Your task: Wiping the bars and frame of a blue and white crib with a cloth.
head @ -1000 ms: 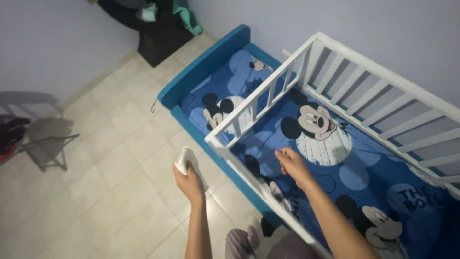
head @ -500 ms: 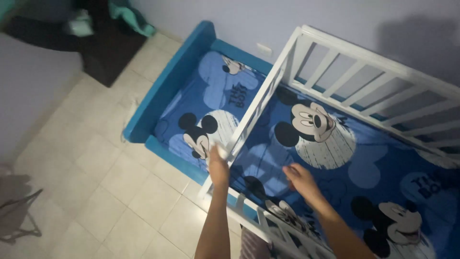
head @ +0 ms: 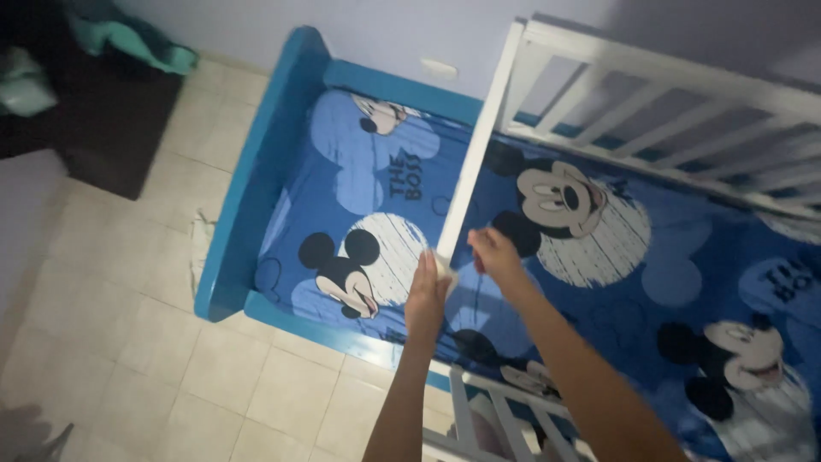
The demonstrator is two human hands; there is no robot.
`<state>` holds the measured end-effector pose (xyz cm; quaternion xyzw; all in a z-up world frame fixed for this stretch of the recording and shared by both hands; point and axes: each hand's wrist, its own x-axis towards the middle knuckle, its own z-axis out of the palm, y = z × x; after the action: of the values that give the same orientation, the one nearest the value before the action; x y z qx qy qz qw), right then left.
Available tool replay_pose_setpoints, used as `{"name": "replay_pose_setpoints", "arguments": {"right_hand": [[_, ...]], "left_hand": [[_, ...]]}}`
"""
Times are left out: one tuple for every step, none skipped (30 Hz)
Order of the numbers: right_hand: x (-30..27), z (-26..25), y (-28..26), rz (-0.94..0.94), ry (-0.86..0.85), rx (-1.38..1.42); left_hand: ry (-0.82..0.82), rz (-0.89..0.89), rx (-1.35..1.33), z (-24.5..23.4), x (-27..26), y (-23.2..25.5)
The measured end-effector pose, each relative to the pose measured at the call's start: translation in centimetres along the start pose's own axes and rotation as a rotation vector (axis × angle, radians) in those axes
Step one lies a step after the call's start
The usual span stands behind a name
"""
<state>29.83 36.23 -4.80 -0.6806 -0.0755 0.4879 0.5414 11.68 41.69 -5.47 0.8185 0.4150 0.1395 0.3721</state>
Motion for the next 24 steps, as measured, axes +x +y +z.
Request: {"name": "replay_pose_setpoints", "arguments": {"right_hand": [[0.5,-0.1,-0.8,0.015,0.009,0.002],[0.9,-0.3,-1.6,0.042,0.075,-0.062],[2.4,-0.2,-3.1,0.051,0.138,-0.121],[3.5,-0.2,-3.6,0.048,0.144,-0.114],[4.7,-0.5,-4.3,0.065,0.171,-0.07],[5.9,-0.8,-5.0,0.081,0.198,-0.026],[6.5,-1.1,-6.0,0.083,0.209,-0.026],[7.2,-1.3,-7.0,0.017,0.209,-0.036],[8.1,-1.4,-8.0,-0.047,0.203,-0.048],[8.0,-1.5,-9.2,-0.045,0.207,-0.051],[7.8,-1.5,-10.5,-0.043,0.211,-0.05],[7.7,-1.6,-11.8,-0.042,0.214,-0.05],[8.1,-2.3,-11.1,-0.038,0.215,-0.053],[8.4,-3.1,-10.4,0.001,0.249,-0.008],[8.9,-3.6,-9.8,0.037,0.284,0.046],[9.1,-4.6,-8.5,0.036,0.286,0.05],[9.4,-5.5,-7.1,0.053,0.3,0.068],[9.6,-6.5,-5.7,0.07,0.314,0.086],[9.2,-7.2,-4.5,0.071,0.328,0.096],[8.8,-8.0,-3.2,0.099,0.305,0.089],[8.5,-8.9,-2.1,0.124,0.284,0.079],[8.3,-9.3,-2.0,0.122,0.302,0.085],[7.9,-9.6,-1.9,0.15,0.331,0.118],[7.6,-9.8,-1.7,0.177,0.361,0.15]], "left_hand": [[-0.017,-0.006,-0.002,0.0,0.3,0.9],[-0.023,-0.076,-0.052,0.0,0.6,1.8],[-0.017,-0.131,-0.097,-0.2,2.2,2.6],[-0.021,-0.123,-0.094,0.0,3.5,2.9],[-0.001,-0.148,-0.13,0.3,5.0,3.4],[0.017,-0.173,-0.166,0.7,6.5,4.0],[0.009,-0.169,-0.171,1.6,7.8,4.0],[0.043,-0.164,-0.192,2.6,9.0,4.0],[0.081,-0.164,-0.212,3.6,10.2,4.0],[0.077,-0.165,-0.216,3.8,12.2,4.8],[0.09,-0.166,-0.225,4.0,14.0,5.6],[0.102,-0.167,-0.233,4.3,15.9,6.5],[0.1,-0.171,-0.236,4.9,17.5,6.9],[0.093,-0.194,-0.24,5.6,19.0,7.4],[0.086,-0.21,-0.239,6.2,20.9,7.7],[0.084,-0.207,-0.236,7.0,22.5,7.6],[0.102,-0.181,-0.24,7.9,24.1,7.5],[0.121,-0.155,-0.244,8.9,25.7,7.5],[0.106,-0.145,-0.243,9.4,27.3,7.8],[0.121,-0.135,-0.249,10.1,28.9,8.2],[0.136,-0.124,-0.261,10.9,30.6,8.7],[0.122,-0.113,-0.266,11.7,32.5,9.4],[0.125,-0.132,-0.248,12.2,34.1,9.8],[0.128,-0.151,-0.23,12.7,35.6,10.2]]}}
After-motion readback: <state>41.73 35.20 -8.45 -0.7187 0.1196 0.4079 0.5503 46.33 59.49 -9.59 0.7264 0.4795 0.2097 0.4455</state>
